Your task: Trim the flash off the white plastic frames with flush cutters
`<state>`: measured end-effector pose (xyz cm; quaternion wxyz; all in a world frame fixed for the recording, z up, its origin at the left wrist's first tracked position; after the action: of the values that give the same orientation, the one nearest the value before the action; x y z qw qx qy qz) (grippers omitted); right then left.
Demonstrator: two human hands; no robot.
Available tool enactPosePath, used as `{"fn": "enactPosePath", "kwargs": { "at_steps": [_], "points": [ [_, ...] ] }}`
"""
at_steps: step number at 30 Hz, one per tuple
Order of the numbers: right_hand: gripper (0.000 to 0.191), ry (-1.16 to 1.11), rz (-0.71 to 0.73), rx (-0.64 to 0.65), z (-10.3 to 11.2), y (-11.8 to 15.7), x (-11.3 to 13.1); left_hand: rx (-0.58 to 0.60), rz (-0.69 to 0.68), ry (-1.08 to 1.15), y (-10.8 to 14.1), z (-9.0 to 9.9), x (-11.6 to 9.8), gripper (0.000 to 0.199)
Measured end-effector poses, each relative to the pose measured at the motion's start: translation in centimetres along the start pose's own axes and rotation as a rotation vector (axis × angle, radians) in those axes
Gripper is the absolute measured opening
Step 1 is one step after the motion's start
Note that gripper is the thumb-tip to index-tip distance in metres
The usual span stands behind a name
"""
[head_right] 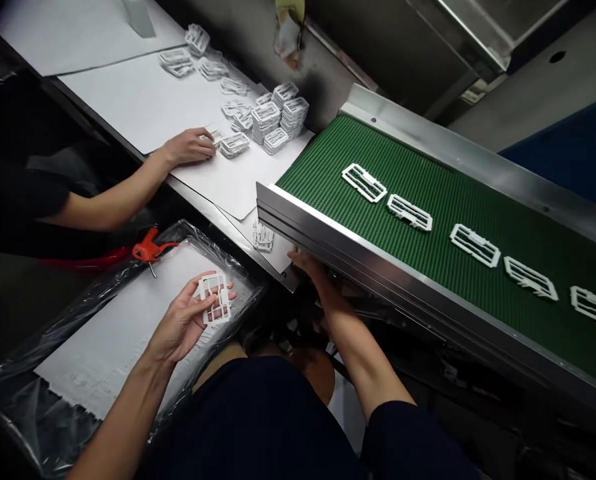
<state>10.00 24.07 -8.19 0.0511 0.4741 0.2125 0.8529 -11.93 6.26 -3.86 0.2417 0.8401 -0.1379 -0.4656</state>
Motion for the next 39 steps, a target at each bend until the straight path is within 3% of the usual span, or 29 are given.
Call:
{"fn": "enactPosePath", "kwargs": {
  "at_steps": [3,6,9,12,16,24,30,35,39],
  "points": [
    [0.027,-0.198,-0.145,0.022,0.1,2.7,-2.3,0.054,0.048,0.027,0.2,-1.4,0.6,0.037],
    [0.031,-0.426,-0.198,0.058,-0.3,8.8,-3.8,0.121,0.078,0.036,0.4,-3.2,1.5,0.03],
    [0.033,-0.6,-0.193,0.107,-1.2,14.6,-3.5,0.181,0.116,0.059,0.5,-4.9,2.6,0.026],
    [0.034,-0.778,-0.122,0.159,-1.8,17.7,-1.8,0.197,0.157,0.08,0.7,-6.4,3.6,0.028],
    [0.031,-0.945,-0.063,0.134,-1.6,18.9,-1.0,0.205,0.186,0.066,0.9,-8.0,4.3,0.028],
    [0.034,-0.973,-0.081,0.056,-1.0,20.3,-2.0,0.259,0.183,0.033,1.8,-10.1,4.6,0.029],
    [0.031,-0.817,0.001,0.04,0.2,21.3,-1.8,0.256,0.139,-0.165,1.1,-8.7,3.6,0.015],
    [0.027,-0.77,0.043,0.127,0.8,22.2,-1.9,0.425,0.115,-0.53,-0.4,-7.5,1.4,0.019],
    [0.028,-0.748,0.066,0.185,0.7,22.8,-1.9,0.584,0.046,-0.738,-0.7,-8.3,0.3,0.017]
  ]
}}
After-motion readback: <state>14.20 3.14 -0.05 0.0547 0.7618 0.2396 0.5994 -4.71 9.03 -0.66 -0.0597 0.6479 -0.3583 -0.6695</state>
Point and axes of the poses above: each hand's wrist, its own y-axis away from the middle knuckle, its own z-axis out of the back of the hand, x = y × z, the point moved 5 cm from there along -y, towards the middle knuckle, and after that the axes turned 15 degrees about -y, right-handed, at the moved point
